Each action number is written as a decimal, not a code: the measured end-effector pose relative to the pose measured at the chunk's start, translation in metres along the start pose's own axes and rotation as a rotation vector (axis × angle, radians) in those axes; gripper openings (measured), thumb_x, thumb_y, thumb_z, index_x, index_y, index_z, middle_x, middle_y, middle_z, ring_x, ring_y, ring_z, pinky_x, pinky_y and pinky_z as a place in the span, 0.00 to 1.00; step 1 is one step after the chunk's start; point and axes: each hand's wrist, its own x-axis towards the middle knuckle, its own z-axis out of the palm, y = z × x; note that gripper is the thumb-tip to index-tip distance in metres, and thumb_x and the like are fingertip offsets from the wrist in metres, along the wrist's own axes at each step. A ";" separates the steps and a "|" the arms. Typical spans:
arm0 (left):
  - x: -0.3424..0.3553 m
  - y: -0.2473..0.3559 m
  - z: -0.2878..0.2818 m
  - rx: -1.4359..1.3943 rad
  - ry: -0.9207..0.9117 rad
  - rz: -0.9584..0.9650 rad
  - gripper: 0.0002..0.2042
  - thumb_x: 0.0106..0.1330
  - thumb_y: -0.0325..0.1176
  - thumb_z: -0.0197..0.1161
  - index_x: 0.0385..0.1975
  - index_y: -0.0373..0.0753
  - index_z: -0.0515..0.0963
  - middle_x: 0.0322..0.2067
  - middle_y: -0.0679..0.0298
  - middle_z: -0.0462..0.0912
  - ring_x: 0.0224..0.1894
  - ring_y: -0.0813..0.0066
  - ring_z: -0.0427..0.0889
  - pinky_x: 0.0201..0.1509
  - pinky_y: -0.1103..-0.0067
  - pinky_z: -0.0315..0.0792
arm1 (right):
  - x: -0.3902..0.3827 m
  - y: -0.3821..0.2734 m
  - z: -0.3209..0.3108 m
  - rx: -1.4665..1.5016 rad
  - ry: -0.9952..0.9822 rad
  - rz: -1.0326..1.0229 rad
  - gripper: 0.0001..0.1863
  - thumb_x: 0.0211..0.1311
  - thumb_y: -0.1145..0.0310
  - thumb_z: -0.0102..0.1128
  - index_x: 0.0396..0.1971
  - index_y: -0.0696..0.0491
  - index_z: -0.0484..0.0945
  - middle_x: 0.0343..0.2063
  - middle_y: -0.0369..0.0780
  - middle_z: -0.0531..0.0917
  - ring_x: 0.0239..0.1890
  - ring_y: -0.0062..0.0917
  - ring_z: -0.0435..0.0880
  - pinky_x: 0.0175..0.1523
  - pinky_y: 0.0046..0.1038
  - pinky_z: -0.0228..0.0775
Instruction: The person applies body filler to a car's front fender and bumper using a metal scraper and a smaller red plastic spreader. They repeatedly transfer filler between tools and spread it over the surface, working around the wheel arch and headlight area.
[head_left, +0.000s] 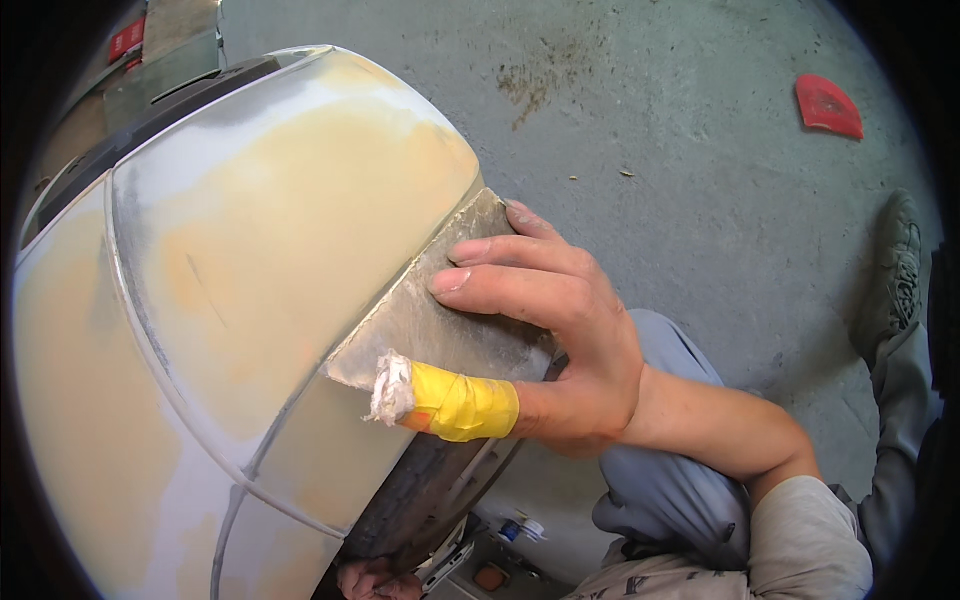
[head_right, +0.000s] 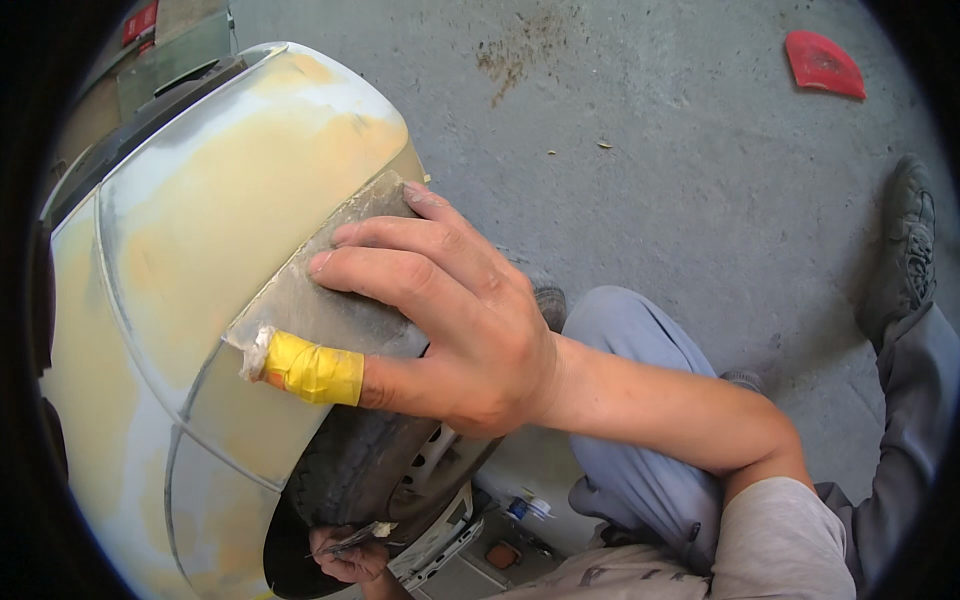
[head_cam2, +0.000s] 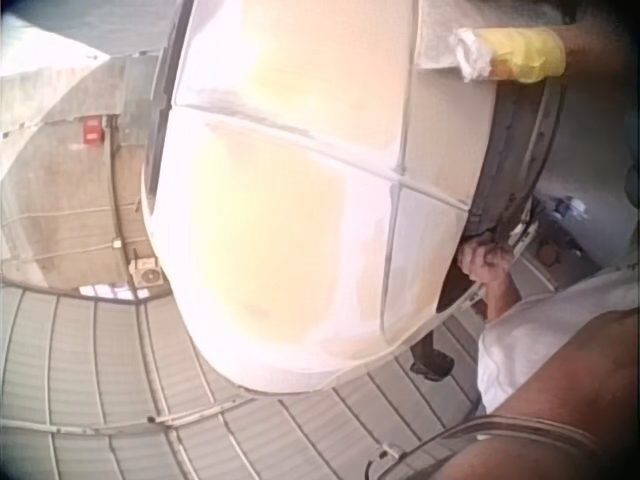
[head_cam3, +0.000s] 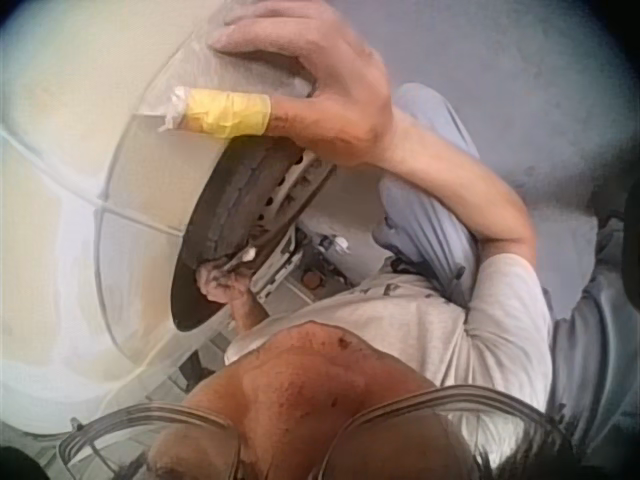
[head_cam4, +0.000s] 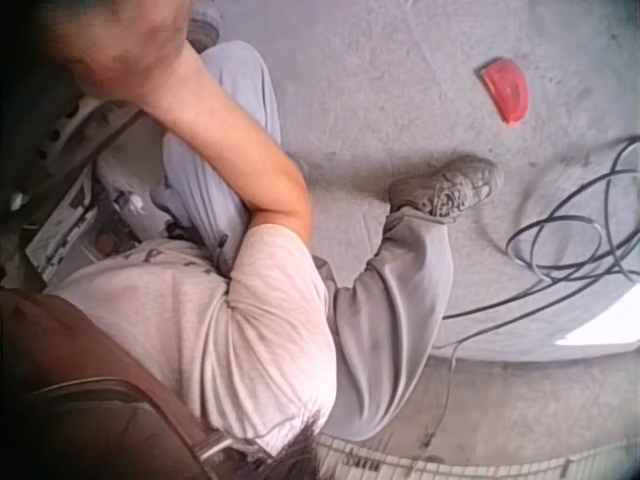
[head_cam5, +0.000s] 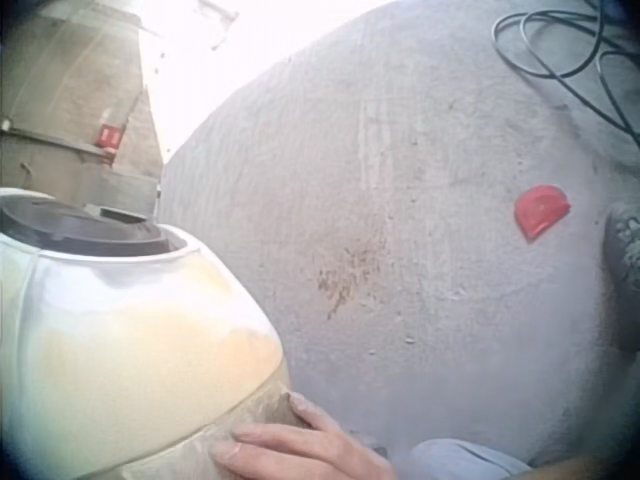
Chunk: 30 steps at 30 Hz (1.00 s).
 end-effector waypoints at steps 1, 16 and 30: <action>0.000 0.000 -0.001 -0.005 0.005 -0.033 0.18 0.79 0.43 0.47 0.26 0.39 0.65 0.22 0.59 0.71 0.25 0.66 0.71 0.30 0.71 0.61 | -0.001 0.002 0.001 0.021 -0.009 -0.007 0.21 0.52 0.61 0.79 0.48 0.45 0.87 0.57 0.43 0.81 0.60 0.40 0.79 0.69 0.56 0.65; 0.001 0.003 -0.002 0.037 -0.020 -0.051 0.18 0.80 0.44 0.47 0.29 0.38 0.64 0.21 0.60 0.70 0.26 0.66 0.71 0.30 0.71 0.61 | 0.007 0.000 -0.019 0.019 -0.114 0.001 0.22 0.54 0.65 0.76 0.50 0.48 0.86 0.58 0.44 0.81 0.61 0.39 0.79 0.69 0.57 0.66; -0.004 0.002 0.002 -0.016 0.056 -0.034 0.16 0.81 0.42 0.45 0.32 0.37 0.63 0.22 0.59 0.71 0.25 0.67 0.70 0.30 0.72 0.63 | -0.018 -0.013 -0.012 -0.021 -0.118 -0.004 0.17 0.49 0.66 0.72 0.42 0.44 0.90 0.50 0.46 0.83 0.52 0.41 0.84 0.63 0.54 0.74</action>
